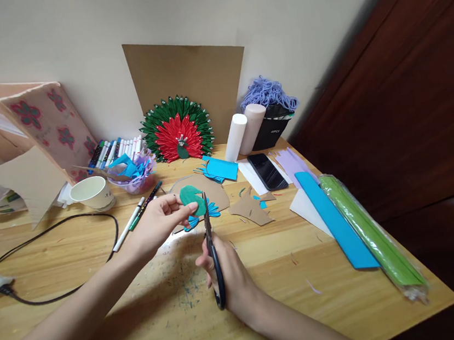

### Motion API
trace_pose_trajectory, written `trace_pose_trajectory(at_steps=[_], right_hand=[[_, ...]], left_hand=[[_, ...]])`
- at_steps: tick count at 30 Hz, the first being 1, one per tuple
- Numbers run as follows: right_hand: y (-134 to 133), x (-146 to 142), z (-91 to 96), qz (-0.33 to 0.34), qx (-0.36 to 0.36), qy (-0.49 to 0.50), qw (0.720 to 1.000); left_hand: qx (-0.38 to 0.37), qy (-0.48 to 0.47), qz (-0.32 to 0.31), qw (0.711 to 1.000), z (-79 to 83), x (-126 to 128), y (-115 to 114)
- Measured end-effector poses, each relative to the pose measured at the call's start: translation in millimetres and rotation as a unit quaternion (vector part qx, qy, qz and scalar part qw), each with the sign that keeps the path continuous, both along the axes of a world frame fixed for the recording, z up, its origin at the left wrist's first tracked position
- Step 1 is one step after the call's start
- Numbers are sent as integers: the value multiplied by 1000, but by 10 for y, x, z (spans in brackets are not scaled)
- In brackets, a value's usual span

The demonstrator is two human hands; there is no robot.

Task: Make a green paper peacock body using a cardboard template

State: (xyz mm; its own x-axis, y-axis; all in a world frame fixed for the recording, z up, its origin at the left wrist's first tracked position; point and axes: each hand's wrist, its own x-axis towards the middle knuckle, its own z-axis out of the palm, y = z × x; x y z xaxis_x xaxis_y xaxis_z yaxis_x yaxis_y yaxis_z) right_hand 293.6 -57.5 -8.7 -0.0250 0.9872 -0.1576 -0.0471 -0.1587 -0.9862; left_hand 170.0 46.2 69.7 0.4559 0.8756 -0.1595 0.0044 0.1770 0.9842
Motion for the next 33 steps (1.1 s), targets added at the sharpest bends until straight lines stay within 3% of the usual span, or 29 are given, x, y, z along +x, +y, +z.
trace_pose_trajectory(at_steps=[8,11,16,23,33], right_hand=[[-10,10,83,-8,24,-54,998],[5,36,103,23,34,-22,999],[37,98,165,87,24,1,996],[39,136,225,120,-9,16,993],[56,148,235,128,-19,18,991]], left_hand=[[14,-3,10,1000,65,-44,32],[64,11,13,998,65,-90,74],[132,43,-33,990,47,-145,126],[130,49,-112,984,24,-150,142],[118,69,-125,983,43,-161,133]])
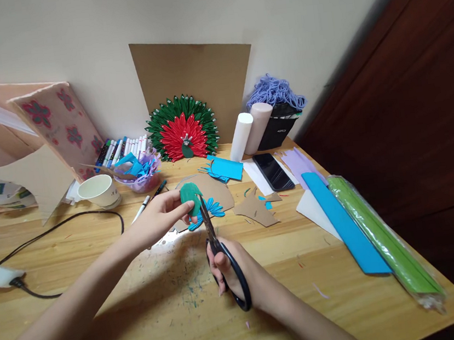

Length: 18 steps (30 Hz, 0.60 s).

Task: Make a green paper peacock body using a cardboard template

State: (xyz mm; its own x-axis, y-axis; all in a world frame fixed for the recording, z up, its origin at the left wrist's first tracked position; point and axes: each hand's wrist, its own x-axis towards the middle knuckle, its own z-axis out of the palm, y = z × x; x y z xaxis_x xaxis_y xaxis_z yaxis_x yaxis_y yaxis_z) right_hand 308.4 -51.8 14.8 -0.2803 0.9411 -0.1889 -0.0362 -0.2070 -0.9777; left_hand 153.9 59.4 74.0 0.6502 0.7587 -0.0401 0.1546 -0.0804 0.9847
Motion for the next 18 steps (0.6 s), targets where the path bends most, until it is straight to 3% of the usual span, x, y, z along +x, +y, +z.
trace_pose_trajectory(at_steps=[18], right_hand=[[1,27,-4,4,3,-8,1000]], left_hand=[[-32,2,-25,999,-31,-2,21]])
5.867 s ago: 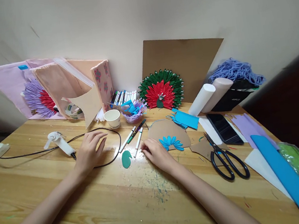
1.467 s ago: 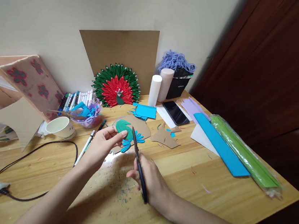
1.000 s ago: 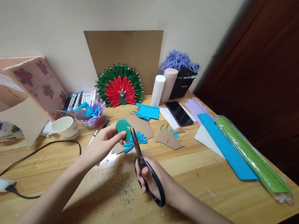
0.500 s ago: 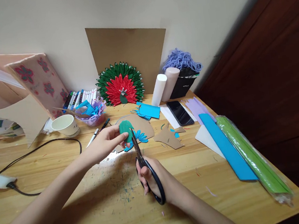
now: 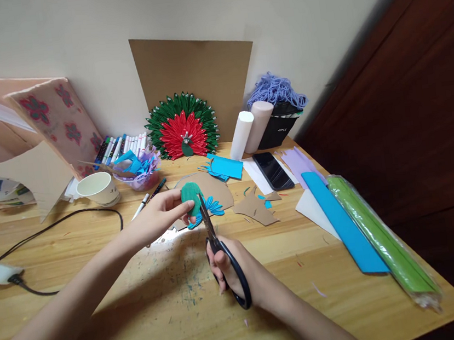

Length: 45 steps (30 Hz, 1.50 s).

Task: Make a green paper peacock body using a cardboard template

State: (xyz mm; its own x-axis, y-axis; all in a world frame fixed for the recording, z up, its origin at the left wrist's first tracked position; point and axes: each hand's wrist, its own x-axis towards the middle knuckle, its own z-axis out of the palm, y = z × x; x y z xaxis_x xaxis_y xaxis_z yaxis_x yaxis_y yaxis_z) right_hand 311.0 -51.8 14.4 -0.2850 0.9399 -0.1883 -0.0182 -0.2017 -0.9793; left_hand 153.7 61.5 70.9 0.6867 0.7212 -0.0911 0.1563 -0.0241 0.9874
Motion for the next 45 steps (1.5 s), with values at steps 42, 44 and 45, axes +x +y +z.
trace_pose_trajectory(at_steps=[42,44,45], right_hand=[[-39,-6,-51,2,24,-54,998],[-37,-19,-21,5,20,-48,999],[-35,-24,-7,5,18,-48,999]], left_hand=[[28,16,-14,999,69,-91,71],[33,28,-18,999,60,-88,61],[37,35,-21,998,58,-85,54]])
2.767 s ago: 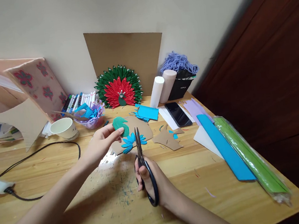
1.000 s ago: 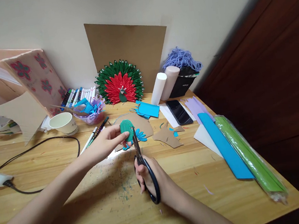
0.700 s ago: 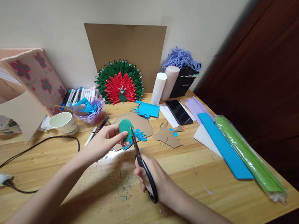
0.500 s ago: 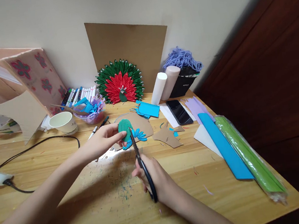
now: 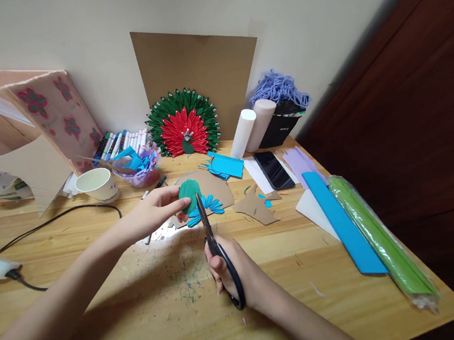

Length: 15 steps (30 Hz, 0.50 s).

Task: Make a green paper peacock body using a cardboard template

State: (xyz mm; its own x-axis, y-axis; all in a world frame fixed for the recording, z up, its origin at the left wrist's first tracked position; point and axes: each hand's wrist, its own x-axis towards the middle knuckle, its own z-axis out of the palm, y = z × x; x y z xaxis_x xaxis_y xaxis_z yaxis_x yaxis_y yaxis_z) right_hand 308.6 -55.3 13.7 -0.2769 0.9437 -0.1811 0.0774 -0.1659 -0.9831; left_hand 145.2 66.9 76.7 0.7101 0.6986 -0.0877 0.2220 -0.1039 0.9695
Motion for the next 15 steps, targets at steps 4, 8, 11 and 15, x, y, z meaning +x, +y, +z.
trace_pose_trajectory(at_steps=[4,8,11,15], right_hand=[[7,-4,27,1,-10,-1,1000],[7,-8,5,-5,-19,11,1000],[4,-19,-18,-16,-21,13,1000],[-6,-18,-53,-33,-16,-1,999]], left_hand=[[18,16,-2,1000,10,12,-23],[16,8,-9,1000,7,14,-25],[17,7,-7,1000,-5,17,-24],[11,1,-8,1000,-8,26,-25]])
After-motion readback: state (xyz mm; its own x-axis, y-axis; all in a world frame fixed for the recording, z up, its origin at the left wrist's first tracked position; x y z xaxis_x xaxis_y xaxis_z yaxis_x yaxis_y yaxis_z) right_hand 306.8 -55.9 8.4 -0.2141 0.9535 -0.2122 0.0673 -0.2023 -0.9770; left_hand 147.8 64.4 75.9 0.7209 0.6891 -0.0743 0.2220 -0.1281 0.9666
